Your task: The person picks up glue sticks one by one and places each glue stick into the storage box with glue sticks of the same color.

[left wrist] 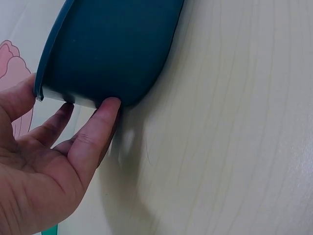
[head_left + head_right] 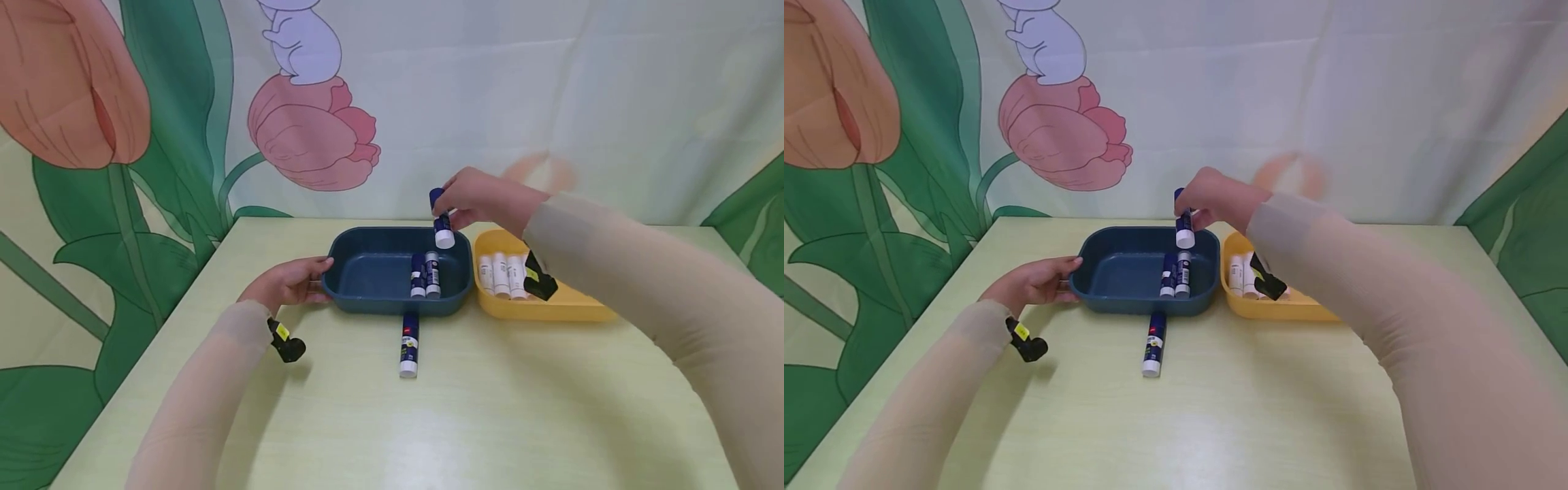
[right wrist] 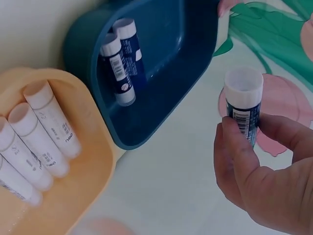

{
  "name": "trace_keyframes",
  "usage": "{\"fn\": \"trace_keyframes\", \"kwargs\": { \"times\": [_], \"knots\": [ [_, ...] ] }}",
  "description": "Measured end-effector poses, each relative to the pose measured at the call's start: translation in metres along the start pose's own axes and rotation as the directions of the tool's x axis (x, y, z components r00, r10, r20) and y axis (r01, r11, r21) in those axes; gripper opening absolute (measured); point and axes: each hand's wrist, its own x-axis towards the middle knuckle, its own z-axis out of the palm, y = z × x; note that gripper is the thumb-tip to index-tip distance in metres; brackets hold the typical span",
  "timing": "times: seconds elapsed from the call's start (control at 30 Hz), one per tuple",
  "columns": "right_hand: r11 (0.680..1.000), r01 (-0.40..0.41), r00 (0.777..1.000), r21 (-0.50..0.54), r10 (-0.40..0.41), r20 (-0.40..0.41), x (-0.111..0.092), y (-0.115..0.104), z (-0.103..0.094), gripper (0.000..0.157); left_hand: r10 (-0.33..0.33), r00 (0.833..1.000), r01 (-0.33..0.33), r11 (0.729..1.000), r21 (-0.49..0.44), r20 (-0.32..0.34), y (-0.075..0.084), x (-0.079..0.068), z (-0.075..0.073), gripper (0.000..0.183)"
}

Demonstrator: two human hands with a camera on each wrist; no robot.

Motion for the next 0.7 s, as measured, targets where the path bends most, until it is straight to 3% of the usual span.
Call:
{"fn": "trace_keyframes", "kwargs": {
  "times": [0.2, 0.7],
  "knots": [
    [0.994, -0.047, 0.999, -0.103, 0.046, -0.011, 0.017, 0.003, 0.005, 0.044, -0.003, 1.0, 0.003, 1.0, -0.011, -0.004, 0.001, 0.002, 0.001, 0.064],
    [0.926, -0.092, 0.995, -0.366, 0.095, -0.01, 0.057, 0.028, 0.033, 0.038, -0.01, 1.0, 0.01, 1.0, -0.01, -0.01, 0.001, -0.001, 0.0, 0.064]
  ]
}}
